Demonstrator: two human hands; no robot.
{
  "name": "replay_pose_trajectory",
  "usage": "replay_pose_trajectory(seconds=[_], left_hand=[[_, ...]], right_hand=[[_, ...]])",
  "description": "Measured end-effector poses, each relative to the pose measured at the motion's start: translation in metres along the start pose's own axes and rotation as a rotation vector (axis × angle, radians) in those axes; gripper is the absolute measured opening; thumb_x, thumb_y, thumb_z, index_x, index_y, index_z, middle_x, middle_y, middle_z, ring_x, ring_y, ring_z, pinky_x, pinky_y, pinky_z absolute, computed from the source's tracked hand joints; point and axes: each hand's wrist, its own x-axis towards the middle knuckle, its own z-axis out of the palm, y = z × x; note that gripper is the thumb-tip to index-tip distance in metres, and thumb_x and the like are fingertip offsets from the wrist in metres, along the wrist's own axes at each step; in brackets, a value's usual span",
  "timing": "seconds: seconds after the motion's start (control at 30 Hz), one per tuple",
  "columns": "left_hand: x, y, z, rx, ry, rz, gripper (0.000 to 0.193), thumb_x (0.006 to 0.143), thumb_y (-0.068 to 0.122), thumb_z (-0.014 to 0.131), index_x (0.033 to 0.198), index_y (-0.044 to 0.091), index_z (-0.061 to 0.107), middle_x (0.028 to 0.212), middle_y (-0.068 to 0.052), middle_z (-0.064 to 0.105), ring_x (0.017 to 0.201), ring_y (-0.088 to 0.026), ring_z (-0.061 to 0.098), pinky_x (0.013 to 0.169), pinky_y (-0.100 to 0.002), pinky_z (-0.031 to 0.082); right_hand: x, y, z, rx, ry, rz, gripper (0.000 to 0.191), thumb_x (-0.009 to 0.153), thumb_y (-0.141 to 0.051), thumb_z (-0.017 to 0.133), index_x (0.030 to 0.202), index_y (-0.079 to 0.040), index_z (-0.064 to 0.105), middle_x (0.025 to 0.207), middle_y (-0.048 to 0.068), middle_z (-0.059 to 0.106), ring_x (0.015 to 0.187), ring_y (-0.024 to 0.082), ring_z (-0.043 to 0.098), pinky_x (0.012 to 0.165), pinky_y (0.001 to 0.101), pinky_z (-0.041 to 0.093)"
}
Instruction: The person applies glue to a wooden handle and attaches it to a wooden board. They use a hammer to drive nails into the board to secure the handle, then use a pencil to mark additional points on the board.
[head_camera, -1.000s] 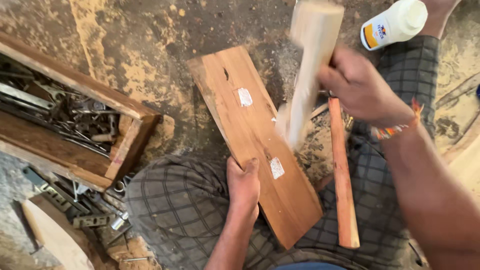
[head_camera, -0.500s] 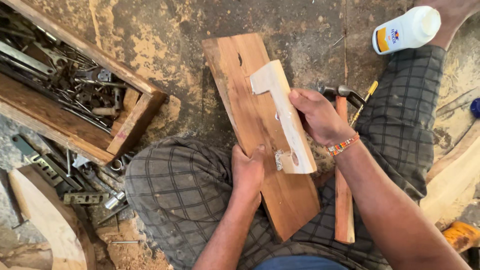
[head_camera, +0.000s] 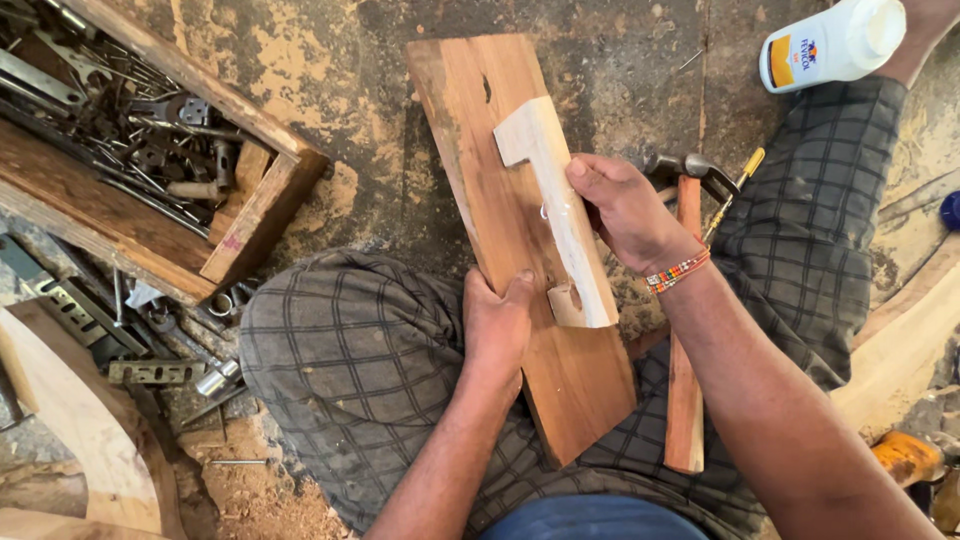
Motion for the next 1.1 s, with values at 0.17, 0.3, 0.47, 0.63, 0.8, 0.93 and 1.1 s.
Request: replay_pose_trajectory(seconds=[0.17,0.3,0.47,0.63,0.8,0.93,1.1], left_hand=[[-0.001,0.002,0.0,0.027,-0.002,0.044,0.033,0.089,0.015,0.067,0.114,-0.004,0.055,0.105,-0.016,0.069,0.091,-0.021,0.067,0.08,-0.036,0.056],[-0.002,0.004,0.0,-0.06,-0.036,-0.043,0.033,0.088,0.014,0.065,0.114,-0.003,0.054,0.106,-0.015,0.067,0.09,-0.021,0.068,0.077,-0.037,0.058],[-0.002,0.005,0.0,-0.003,-0.014,-0.012,0.034,0.089,0.014,0.066,0.115,-0.004,0.054,0.107,-0.016,0.067,0.09,-0.022,0.068,0.077,-0.037,0.058],[-0.003,0.006,0.0,-0.036,-0.027,-0.007,0.034,0.088,0.013,0.066,0.115,-0.004,0.054,0.107,-0.016,0.067,0.091,-0.022,0.067,0.077,-0.037,0.058],[-0.005,0.008,0.0,-0.03,-0.031,-0.026,0.035,0.089,0.014,0.065,0.116,-0.003,0.053,0.108,-0.016,0.066,0.092,-0.022,0.067,0.077,-0.037,0.058],[-0.007,0.01,-0.001,-0.057,-0.052,-0.039,0.035,0.09,0.015,0.065,0.117,-0.002,0.052,0.108,-0.016,0.066,0.092,-0.022,0.067,0.078,-0.037,0.058],[-0.008,0.012,0.0,-0.012,-0.031,-0.003,0.031,0.093,0.015,0.066,0.115,-0.002,0.055,0.109,-0.015,0.068,0.095,-0.021,0.067,0.082,-0.036,0.056]], right_hand=[[-0.002,-0.002,0.002,-0.002,0.02,0.006,0.039,0.106,-0.034,0.054,0.118,0.001,0.066,0.095,0.005,0.071,0.082,0.013,0.067,0.075,0.0298,0.056],[-0.002,0.0,0.006,-0.043,0.043,-0.043,0.04,0.108,-0.034,0.055,0.116,0.003,0.066,0.095,0.005,0.071,0.083,0.012,0.067,0.076,0.0293,0.056],[-0.003,0.006,0.01,-0.049,0.078,-0.071,0.038,0.107,-0.033,0.056,0.115,0.003,0.067,0.095,0.005,0.071,0.083,0.012,0.067,0.077,0.0288,0.056],[-0.005,0.008,0.011,-0.033,0.094,-0.077,0.038,0.108,-0.032,0.056,0.115,0.004,0.066,0.096,0.006,0.071,0.084,0.012,0.067,0.078,0.0295,0.056],[-0.005,0.0,0.016,-0.035,0.108,-0.045,0.038,0.106,-0.032,0.055,0.118,0.003,0.065,0.095,0.006,0.071,0.083,0.013,0.068,0.076,0.0293,0.057],[-0.01,-0.009,0.032,-0.053,0.211,-0.084,0.034,0.102,-0.027,0.056,0.129,-0.007,0.059,0.104,0.003,0.069,0.087,0.013,0.068,0.078,0.0324,0.06],[-0.029,-0.015,0.061,-0.794,0.483,-0.457,0.038,0.104,-0.018,0.061,0.14,-0.007,0.057,0.118,0.012,0.067,0.098,0.017,0.067,0.085,0.0341,0.055]])
